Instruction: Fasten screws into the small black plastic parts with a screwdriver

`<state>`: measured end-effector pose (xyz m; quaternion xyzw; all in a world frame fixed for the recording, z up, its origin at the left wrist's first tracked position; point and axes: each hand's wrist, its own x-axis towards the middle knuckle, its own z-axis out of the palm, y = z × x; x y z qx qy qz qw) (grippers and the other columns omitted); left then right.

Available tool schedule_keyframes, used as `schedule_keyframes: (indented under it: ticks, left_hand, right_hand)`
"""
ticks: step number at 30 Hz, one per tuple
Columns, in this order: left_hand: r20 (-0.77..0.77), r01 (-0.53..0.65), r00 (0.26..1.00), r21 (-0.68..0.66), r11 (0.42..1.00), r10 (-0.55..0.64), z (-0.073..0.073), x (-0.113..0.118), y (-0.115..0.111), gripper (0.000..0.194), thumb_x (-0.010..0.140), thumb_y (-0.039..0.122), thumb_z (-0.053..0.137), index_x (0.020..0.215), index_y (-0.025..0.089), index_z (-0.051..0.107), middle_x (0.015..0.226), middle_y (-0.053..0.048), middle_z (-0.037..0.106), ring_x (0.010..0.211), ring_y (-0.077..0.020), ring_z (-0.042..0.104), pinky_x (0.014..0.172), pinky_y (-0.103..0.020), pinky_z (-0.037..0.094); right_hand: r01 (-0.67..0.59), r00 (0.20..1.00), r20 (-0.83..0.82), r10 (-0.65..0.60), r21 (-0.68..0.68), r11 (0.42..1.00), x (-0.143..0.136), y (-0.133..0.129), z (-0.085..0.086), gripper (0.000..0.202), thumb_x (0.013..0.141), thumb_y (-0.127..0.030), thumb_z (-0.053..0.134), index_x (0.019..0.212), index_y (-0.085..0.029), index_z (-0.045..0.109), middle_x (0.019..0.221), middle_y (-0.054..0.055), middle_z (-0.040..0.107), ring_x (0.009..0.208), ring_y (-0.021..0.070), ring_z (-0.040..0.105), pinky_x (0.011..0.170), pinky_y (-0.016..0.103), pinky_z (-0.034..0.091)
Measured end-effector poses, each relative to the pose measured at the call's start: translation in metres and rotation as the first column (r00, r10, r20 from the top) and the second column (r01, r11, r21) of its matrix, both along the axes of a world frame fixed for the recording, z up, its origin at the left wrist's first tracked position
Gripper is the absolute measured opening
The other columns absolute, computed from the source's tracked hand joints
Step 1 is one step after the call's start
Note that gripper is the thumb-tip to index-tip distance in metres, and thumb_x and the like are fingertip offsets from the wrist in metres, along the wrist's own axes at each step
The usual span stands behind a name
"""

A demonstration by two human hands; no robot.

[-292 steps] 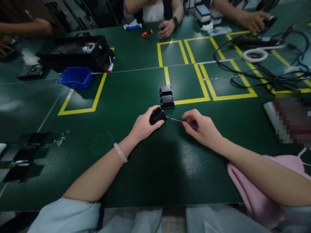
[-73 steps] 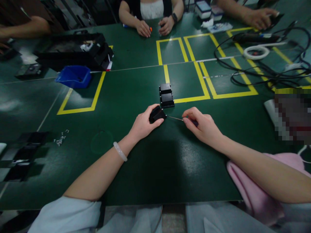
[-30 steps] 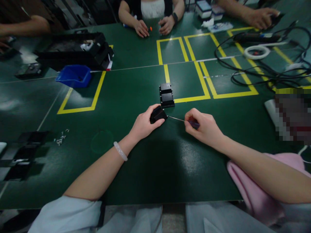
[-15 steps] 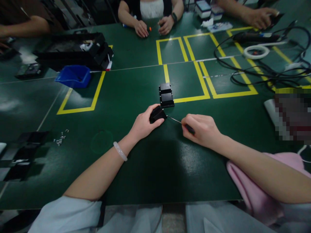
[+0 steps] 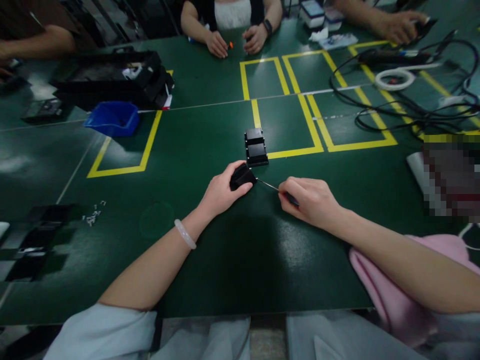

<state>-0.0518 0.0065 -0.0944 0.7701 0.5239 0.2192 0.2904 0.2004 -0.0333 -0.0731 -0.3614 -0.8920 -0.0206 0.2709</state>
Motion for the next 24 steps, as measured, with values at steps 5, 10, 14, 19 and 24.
schedule_keyframes:
  ticks: [5, 10, 14, 19, 24]
  left_hand:
    - [-0.046, 0.017, 0.999, 0.041, 0.999, -0.015, 0.0006, 0.0012, -0.0025, 0.066, 0.088, 0.050, 0.062, 0.146, 0.021, 0.045, 0.125, -0.009, 0.068, 0.106, -0.0285, 0.068, 0.090, -0.039, 0.053]
    - [-0.065, 0.020, 0.998, 0.061, 0.998, -0.016, 0.0008, 0.0018, -0.0033, 0.066, 0.089, 0.050, 0.061, 0.146, 0.022, 0.045, 0.125, -0.009, 0.068, 0.107, -0.0290, 0.068, 0.089, -0.039, 0.053]
    - [-0.027, 0.016, 1.000, 0.038, 0.999, -0.015, 0.0003, 0.0007, -0.0022, 0.064, 0.089, 0.049, 0.062, 0.145, 0.022, 0.046, 0.122, -0.008, 0.069, 0.104, -0.0276, 0.069, 0.087, -0.038, 0.054]
    - [-0.007, 0.016, 1.000, 0.019, 1.000, -0.016, 0.0011, 0.0005, -0.0014, 0.064, 0.089, 0.050, 0.062, 0.144, 0.022, 0.046, 0.122, -0.008, 0.068, 0.105, -0.0276, 0.069, 0.088, -0.038, 0.054]
    - [0.003, 0.001, 1.000, 0.013, 1.000, -0.001, 0.0008, 0.0011, -0.0007, 0.063, 0.088, 0.048, 0.063, 0.143, 0.021, 0.048, 0.120, -0.008, 0.069, 0.103, -0.0270, 0.069, 0.087, -0.037, 0.054]
  right_hand:
    - [0.097, 0.992, -0.070, -0.103, -0.083, 0.992, 0.0020, 0.0005, -0.0011, 0.019, 0.099, -0.029, 0.054, 0.088, -0.015, 0.062, 0.060, -0.001, 0.060, 0.049, 0.0113, 0.054, 0.051, 0.024, 0.037]
    - [0.062, 0.990, -0.113, -0.083, -0.185, 0.981, 0.0023, -0.0004, 0.0000, 0.009, 0.097, -0.023, 0.054, 0.093, -0.017, 0.059, 0.074, 0.002, 0.066, 0.060, 0.0122, 0.061, 0.058, 0.023, 0.042]
    - [0.035, 0.991, -0.118, -0.066, -0.246, 0.969, 0.0016, -0.0001, 0.0013, 0.007, 0.095, -0.023, 0.054, 0.090, -0.019, 0.058, 0.079, 0.003, 0.067, 0.066, 0.0132, 0.062, 0.061, 0.024, 0.043]
    - [0.040, 0.985, -0.145, -0.088, -0.306, 0.951, 0.0020, 0.0013, 0.0007, 0.013, 0.099, -0.027, 0.049, 0.093, -0.019, 0.057, 0.072, 0.001, 0.065, 0.059, 0.0129, 0.059, 0.057, 0.024, 0.042]
    - [0.063, 0.981, -0.160, -0.112, -0.284, 0.957, 0.0022, 0.0014, -0.0017, 0.007, 0.094, -0.021, 0.051, 0.098, -0.018, 0.056, 0.074, 0.000, 0.063, 0.062, 0.0130, 0.062, 0.060, 0.024, 0.044]
